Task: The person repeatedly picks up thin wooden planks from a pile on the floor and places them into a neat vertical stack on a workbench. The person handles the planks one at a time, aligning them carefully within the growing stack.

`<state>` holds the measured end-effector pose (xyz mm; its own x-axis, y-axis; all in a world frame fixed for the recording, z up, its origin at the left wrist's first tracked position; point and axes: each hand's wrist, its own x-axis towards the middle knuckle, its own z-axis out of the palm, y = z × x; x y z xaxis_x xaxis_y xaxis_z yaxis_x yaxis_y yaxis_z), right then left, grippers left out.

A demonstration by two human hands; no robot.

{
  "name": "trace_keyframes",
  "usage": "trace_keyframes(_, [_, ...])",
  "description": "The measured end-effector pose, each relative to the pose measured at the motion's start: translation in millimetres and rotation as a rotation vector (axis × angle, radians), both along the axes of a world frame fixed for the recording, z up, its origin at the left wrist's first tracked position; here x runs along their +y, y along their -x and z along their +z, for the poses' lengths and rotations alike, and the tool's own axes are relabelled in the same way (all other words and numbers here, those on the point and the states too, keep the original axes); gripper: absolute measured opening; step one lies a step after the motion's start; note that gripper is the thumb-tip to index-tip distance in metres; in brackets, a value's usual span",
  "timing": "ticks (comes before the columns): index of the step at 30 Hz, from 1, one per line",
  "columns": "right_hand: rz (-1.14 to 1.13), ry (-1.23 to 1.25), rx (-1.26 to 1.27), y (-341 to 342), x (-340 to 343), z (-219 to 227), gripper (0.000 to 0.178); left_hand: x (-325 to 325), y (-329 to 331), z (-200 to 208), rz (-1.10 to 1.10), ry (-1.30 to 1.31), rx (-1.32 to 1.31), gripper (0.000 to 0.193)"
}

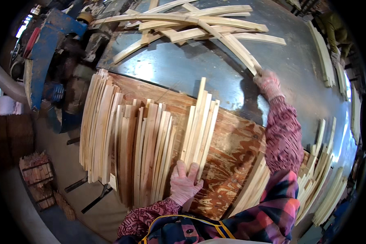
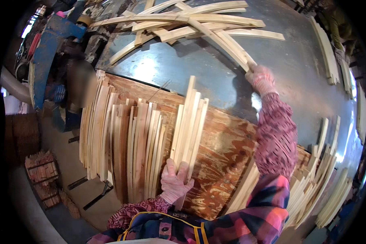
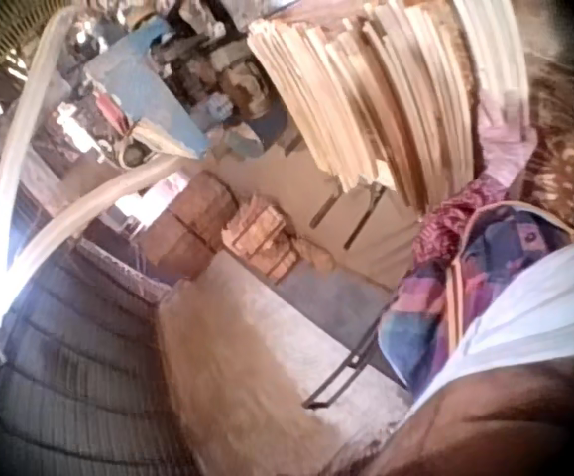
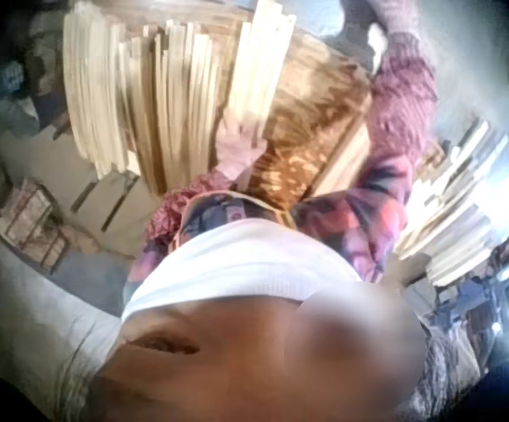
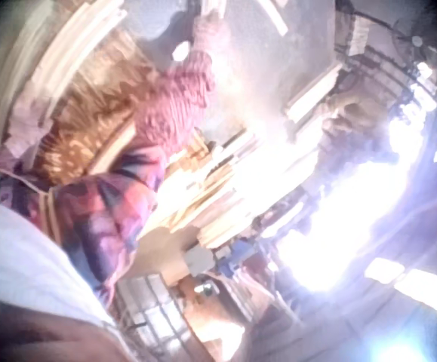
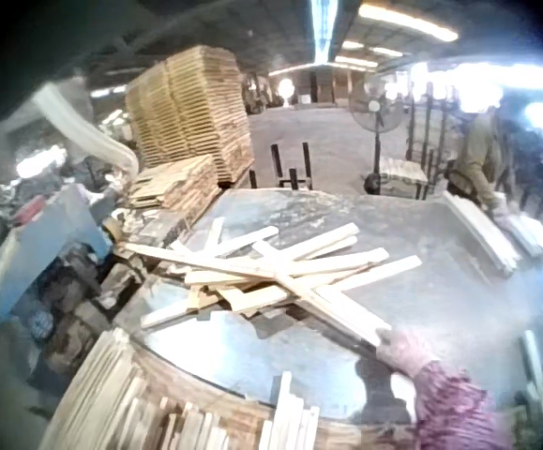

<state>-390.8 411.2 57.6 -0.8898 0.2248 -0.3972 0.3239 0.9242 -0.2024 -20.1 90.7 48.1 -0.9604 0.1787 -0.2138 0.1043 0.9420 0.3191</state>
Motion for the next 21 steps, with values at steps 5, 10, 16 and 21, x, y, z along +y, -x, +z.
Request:
trace_keyframes(5, [-0.138,0.788,-0.187,-136.8,-0.4,28.4,0.032,2.5,-2.3,7.3,0.0,0.038,0.079,0.081])
trace_keyframes(10, [-0.045,0.659,-0.168,-294.1,-65.1,-21.6,0.045,-3.1,-9.3,-5.7,0.021,0.028,-0.039,0.085])
trace_keyframes(16, [0.151,0.487,-0.147,-413.7,-163.3,-83.3,0.057,-49.2,42.0,14.6,0.37,-0.769,-0.667,0.096])
trace_keyframes(21, [-0.234,0.525,0.077,-446.6,-189.4,-88.6,0.04,-7.7,9.4,8.0,0.268,0.021,-0.342,0.12])
